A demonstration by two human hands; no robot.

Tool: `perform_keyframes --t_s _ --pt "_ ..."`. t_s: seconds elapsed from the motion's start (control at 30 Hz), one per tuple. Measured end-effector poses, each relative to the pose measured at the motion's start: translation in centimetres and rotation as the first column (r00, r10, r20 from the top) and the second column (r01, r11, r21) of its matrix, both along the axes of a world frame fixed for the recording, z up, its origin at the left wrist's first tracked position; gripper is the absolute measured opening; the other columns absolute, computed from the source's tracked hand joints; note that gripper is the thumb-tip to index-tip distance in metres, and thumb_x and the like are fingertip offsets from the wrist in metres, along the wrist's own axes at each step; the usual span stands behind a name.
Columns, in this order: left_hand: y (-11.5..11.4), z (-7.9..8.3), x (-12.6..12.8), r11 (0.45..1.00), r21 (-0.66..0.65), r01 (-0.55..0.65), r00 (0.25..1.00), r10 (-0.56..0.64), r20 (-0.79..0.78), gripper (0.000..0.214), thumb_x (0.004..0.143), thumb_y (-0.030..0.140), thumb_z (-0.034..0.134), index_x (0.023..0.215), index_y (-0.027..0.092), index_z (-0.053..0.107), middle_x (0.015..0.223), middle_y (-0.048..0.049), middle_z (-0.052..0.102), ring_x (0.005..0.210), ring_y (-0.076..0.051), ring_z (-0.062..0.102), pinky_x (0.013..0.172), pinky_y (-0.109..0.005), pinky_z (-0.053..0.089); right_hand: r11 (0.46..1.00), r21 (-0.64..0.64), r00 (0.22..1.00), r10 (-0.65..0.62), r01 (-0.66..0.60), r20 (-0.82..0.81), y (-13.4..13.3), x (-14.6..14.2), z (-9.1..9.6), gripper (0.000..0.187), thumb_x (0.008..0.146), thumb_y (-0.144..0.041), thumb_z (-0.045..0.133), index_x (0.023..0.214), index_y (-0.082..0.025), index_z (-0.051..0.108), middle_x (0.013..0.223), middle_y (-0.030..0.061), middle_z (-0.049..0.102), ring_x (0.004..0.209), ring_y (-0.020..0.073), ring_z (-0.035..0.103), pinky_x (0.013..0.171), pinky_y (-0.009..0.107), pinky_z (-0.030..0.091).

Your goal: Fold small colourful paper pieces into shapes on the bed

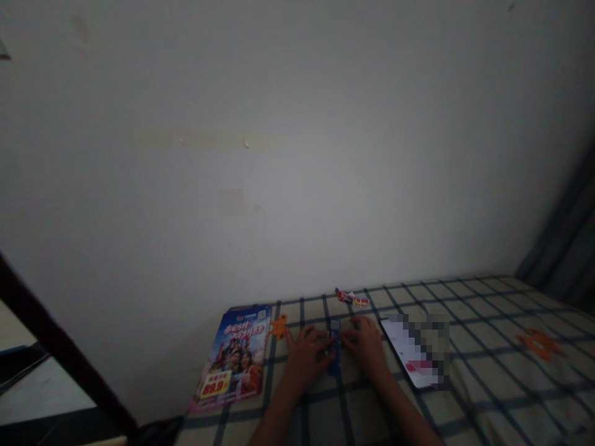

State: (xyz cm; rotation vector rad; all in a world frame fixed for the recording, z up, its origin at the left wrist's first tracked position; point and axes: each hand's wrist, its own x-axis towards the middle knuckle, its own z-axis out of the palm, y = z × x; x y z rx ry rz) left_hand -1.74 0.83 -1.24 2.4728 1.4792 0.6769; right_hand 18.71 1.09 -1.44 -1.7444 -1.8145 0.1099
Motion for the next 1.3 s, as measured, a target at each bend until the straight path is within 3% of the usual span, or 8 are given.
perform_keyframes --t_s 0.37,0.63,0.93,1.07,1.3 --pt "0.0 0.1 -0.1 1.0 -0.017 -0.002 1.0 0.002 -0.006 0.034 0.089 0.058 0.059 0.122 0.052 0.063 0.132 0.0035 0.065 0.132 -0.032 0.043 0.109 -0.079 -0.003 0.988 0.041 0.985 -0.152 0.149 0.076 1.6 -0.9 0.4 0.015 0.088 -0.035 0.063 0.09 -0.036 0.079 0.122 0.006 0.062 0.122 0.0304 0.049 0.096 0.042 0.041" --pt "0.2 -0.3 -0.1 1.0 -0.017 -0.003 1.0 0.003 0.0 0.033 0.089 0.058 0.06 0.122 0.053 0.063 0.132 0.0049 0.065 0.132 -0.033 0.042 0.108 -0.079 -0.005 0.978 0.092 0.976 -0.196 0.188 0.097 2.2 -1.3 0.4 0.015 0.089 -0.033 0.063 0.092 -0.036 0.078 0.123 0.0064 0.061 0.121 0.0293 0.049 0.097 0.042 0.039" --pt "-0.2 0.2 0.1 1.0 0.002 -0.01 1.0 0.01 -0.024 0.032 0.092 0.059 0.054 0.122 0.052 0.062 0.131 0.0049 0.064 0.132 -0.032 0.043 0.11 -0.078 -0.002 0.982 0.171 0.996 -0.09 0.084 0.028 3.0 -0.3 -0.5 0.017 0.089 -0.031 0.062 0.095 -0.031 0.078 0.122 0.0081 0.06 0.117 0.0264 0.051 0.098 0.039 0.042" --pt "-0.3 0.2 0.2 1.0 0.007 -0.009 1.0 0.009 0.004 0.035 0.09 0.059 0.057 0.123 0.05 0.063 0.13 0.003 0.065 0.13 -0.032 0.044 0.111 -0.076 -0.004 0.991 0.132 0.999 -0.024 0.02 0.031 2.9 -0.4 -0.6 0.015 0.088 -0.031 0.064 0.092 -0.031 0.078 0.122 0.0075 0.059 0.12 0.0271 0.05 0.1 0.041 0.042" --pt "-0.3 0.1 0.3 0.998 0.058 -0.032 0.999 0.032 -0.002 0.031 0.091 0.056 0.057 0.118 0.047 0.067 0.127 0.0017 0.066 0.126 -0.031 0.046 0.111 -0.075 -0.004 0.997 0.069 0.999 -0.02 0.016 0.047 2.5 -0.5 -0.4 0.017 0.085 -0.03 0.067 0.098 -0.033 0.077 0.125 0.0065 0.058 0.123 0.0273 0.049 0.102 0.041 0.041"
